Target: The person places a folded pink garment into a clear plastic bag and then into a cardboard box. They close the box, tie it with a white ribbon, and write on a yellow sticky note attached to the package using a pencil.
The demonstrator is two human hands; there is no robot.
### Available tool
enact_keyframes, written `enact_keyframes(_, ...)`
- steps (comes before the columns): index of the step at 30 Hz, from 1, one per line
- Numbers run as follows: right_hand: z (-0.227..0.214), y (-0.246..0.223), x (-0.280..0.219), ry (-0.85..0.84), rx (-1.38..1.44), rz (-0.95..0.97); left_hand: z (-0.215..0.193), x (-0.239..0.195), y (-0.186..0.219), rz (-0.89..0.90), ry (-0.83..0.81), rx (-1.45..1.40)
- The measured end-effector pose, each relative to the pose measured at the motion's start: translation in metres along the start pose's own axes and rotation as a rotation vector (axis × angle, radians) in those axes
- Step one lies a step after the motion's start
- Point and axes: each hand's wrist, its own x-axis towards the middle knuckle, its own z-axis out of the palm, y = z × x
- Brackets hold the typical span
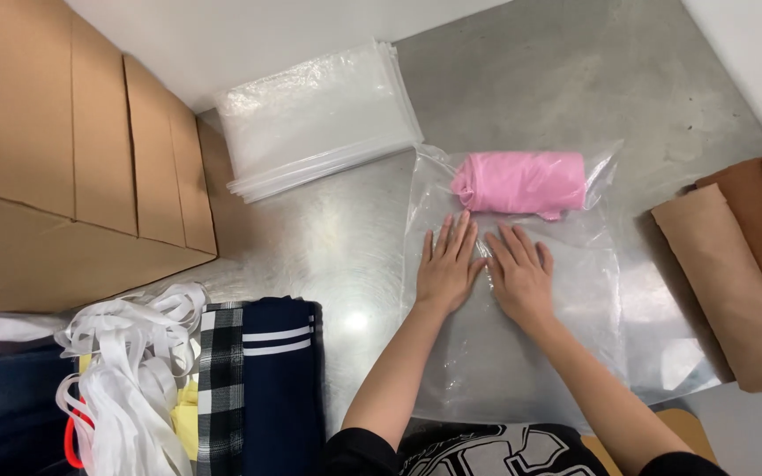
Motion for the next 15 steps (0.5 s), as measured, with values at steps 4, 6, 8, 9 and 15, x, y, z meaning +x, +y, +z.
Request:
enact_keyframes(4, -0.022, 0.046, 0.01, 0.033, -0.001, 0.012, 0.0, -0.002, -0.019, -0.016, -0.054, 0.05)
enact_keyframes(6, -0.036, 0.075, 0.007, 0.073, -0.082, 0.042, -0.004, -0.007, -0.028, -0.033, -0.054, 0.051)
enact_keyframes(8, -0.046, 0.103, -0.006, 0.045, -0.058, 0.127, -0.005, -0.012, -0.034, -0.049, -0.056, 0.045)
enact_keyframes(9, -0.05, 0.115, -0.013, 0.017, -0.031, 0.207, -0.006, -0.016, -0.038, -0.07, -0.056, 0.04)
enact_keyframes(15, -0.035, 0.07, -0.02, 0.039, -0.074, 0.224, 0.03, -0.016, -0.024, -0.133, 0.141, 0.068)
